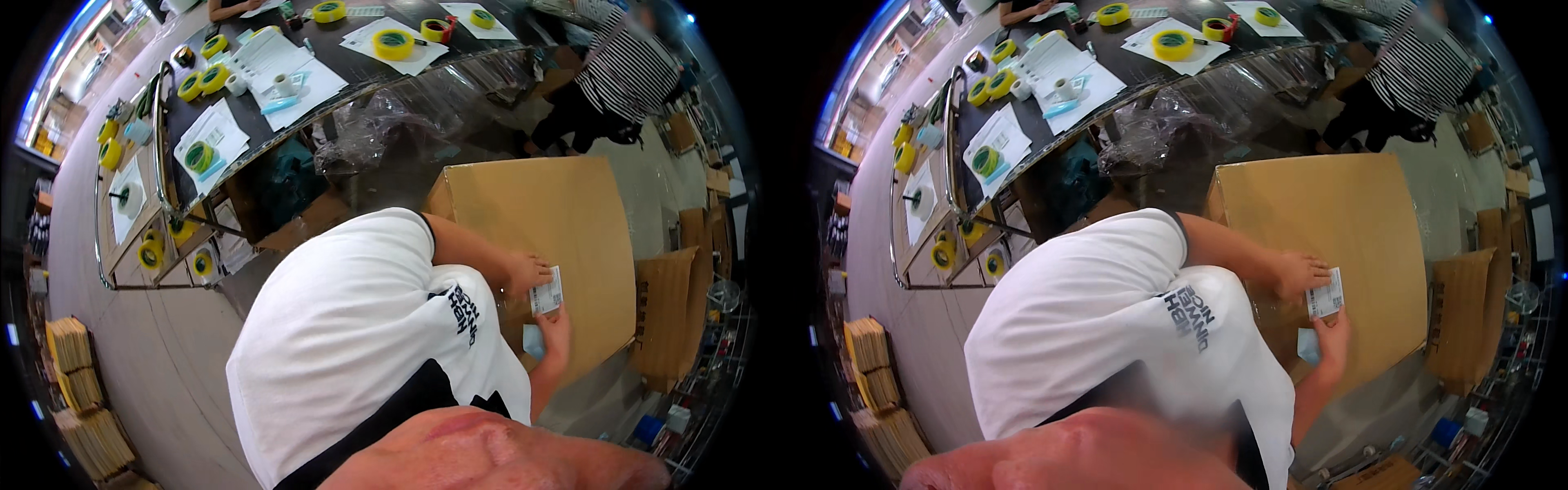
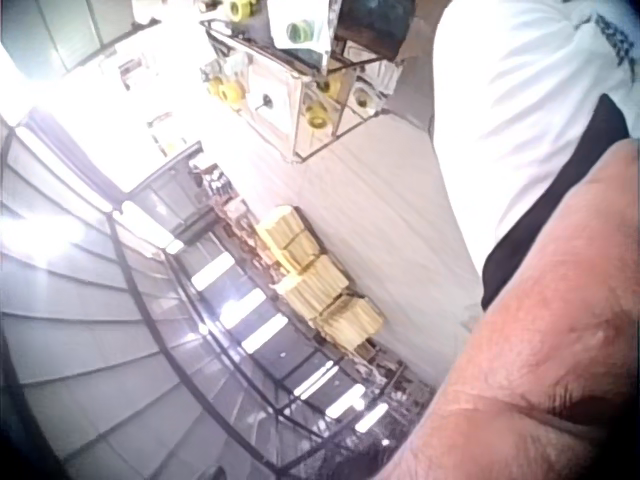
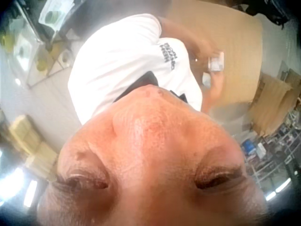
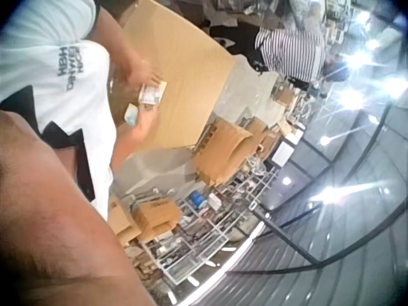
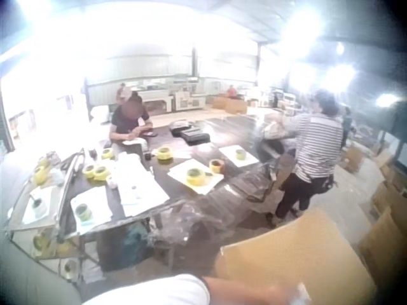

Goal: The person peels a shipping label and applies it to a large cardboard box, writes on the side of the box with a marker, and handles a strip of barcode stickers.

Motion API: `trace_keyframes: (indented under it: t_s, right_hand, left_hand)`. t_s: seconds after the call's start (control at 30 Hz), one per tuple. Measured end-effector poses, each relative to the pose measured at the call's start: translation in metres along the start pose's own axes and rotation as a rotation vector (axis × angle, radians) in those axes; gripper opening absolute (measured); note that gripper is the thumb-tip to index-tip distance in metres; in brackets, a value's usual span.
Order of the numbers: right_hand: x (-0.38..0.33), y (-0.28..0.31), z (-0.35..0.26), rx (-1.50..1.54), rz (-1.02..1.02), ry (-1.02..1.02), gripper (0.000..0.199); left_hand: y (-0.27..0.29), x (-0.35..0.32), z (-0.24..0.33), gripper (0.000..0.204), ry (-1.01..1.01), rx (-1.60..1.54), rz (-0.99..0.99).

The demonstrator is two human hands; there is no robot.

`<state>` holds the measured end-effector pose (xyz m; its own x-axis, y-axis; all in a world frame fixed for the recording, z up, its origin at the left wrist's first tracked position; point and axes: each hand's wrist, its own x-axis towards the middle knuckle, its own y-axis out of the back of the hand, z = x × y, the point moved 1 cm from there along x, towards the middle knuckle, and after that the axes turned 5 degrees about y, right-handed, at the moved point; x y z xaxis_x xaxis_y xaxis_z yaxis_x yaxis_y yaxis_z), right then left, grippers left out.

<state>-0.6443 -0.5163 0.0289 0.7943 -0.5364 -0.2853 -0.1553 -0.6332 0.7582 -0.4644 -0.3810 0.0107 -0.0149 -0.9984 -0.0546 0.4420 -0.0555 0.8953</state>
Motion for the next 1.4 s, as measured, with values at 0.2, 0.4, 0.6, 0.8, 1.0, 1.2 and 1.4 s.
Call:
trace_keyframes:
  t_s: [0.2, 0.4, 0.6, 0.8, 1.0, 1.2, 1.4]
  right_hand:
    - [-0.019, -0.035, -0.151, 0.681, 0.351, 0.204, 0.034]
    - [-0.018, -0.095, -0.196, 0.929, 0.113, 0.314, 0.033]
    - [-0.006, -0.129, -0.237, 0.657, 0.066, 0.350, 0.032]
    - [0.022, -0.183, -0.319, 0.534, -0.155, 0.264, 0.029]
    - [0.069, -0.271, -0.374, 0.523, -0.273, 0.534, 0.025]
    - [0.090, -0.298, -0.440, 0.313, -0.337, 0.691, 0.026]
    - [0.116, -0.309, -0.458, 0.237, -0.331, 0.682, 0.024]
  left_hand:
    - [0.052, -0.097, 0.033, 0.089, 0.107, -1.526, -0.123]
    - [0.039, -0.173, -0.025, 0.074, 0.084, -1.460, -0.067]
    - [0.013, -0.304, -0.137, 0.040, 0.592, -1.259, 0.037]
    - [-0.116, -0.488, -0.279, 0.033, 1.523, -1.601, 0.305]
    - [-0.180, -0.594, -0.351, 0.042, 1.752, -1.977, 1.546]
    - [-0.190, -0.625, -0.357, 0.040, 1.745, -2.016, 1.710]
    - [-0.200, -0.630, -0.338, 0.039, 1.776, -2.042, 1.639]
